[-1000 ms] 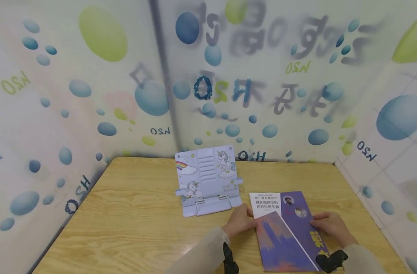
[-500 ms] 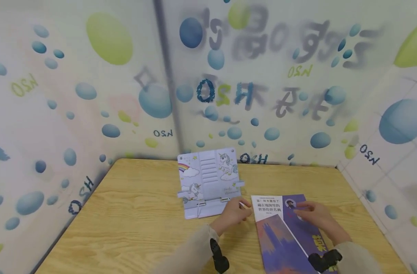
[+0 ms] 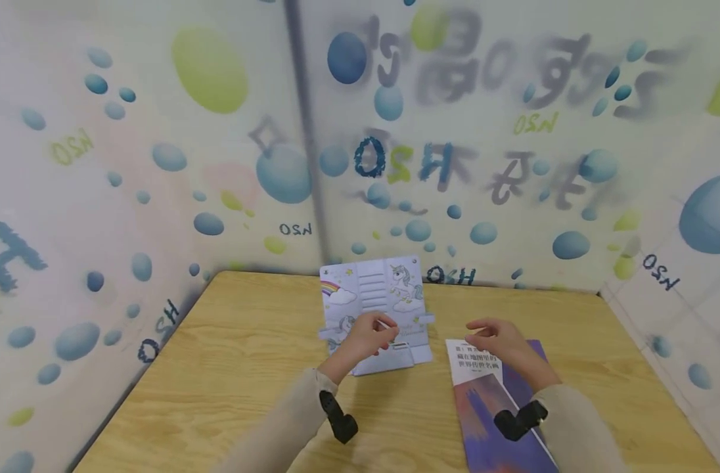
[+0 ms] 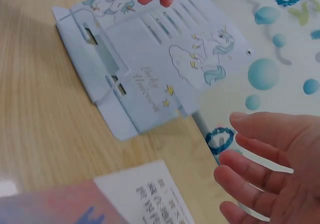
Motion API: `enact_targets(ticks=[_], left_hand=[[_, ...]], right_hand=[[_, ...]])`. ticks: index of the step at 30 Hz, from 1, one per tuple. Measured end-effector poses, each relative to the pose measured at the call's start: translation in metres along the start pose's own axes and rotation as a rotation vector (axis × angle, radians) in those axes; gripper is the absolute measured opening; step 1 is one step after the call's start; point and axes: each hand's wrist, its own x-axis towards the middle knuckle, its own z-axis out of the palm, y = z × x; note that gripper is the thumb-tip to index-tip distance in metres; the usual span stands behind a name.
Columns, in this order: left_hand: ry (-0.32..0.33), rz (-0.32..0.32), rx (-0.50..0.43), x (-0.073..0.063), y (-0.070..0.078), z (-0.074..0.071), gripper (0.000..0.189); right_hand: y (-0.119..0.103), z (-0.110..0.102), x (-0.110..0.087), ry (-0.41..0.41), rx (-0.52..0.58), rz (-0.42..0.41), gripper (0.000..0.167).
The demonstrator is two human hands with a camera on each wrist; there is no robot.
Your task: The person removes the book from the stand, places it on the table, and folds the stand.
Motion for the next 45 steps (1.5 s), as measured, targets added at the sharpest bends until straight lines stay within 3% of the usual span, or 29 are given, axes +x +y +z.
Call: enact_targets(ticks=[7,13,18,21,23,30,39,45], left_hand=[[0.056,0.003,0.047,0.0,0.001,-0.028,0.015],[0.088,-0.012,0.09,0.0,-0.005,-0.06,0.016],[0.235,-0.076,0.05,0.0,-0.018,-0.086,0.024],[0.343,-0.121,0.015,0.001,-0.027,-0.096,0.034],[0.381,-0.14,-0.001,0.003,-0.033,-0.1,0.04],[0.342,-0.197,-0.083,0.014,-0.046,-0.099,0.047],[0.397,-0.144,-0.102,0.022,-0.053,-0.088,0.023],[0.371,-0.108,-0.129,0.024,-0.06,-0.086,0.02]], right_hand=[[-0.02,0.006,0.037,-0.051,0.045,-0.013,0.051],[-0.035,0.016,0.063,-0.036,0.08,-0.012,0.05],[-0.039,0.029,0.079,0.034,0.116,0.018,0.047],[-0.042,0.034,0.086,0.064,0.125,0.05,0.048],[-0.043,0.038,0.09,0.075,0.144,0.072,0.048],[-0.043,0.05,0.102,0.139,0.21,0.094,0.047],[-0.045,0.065,0.106,0.266,0.257,0.141,0.041],[-0.046,0.067,0.109,0.323,0.265,0.185,0.039]])
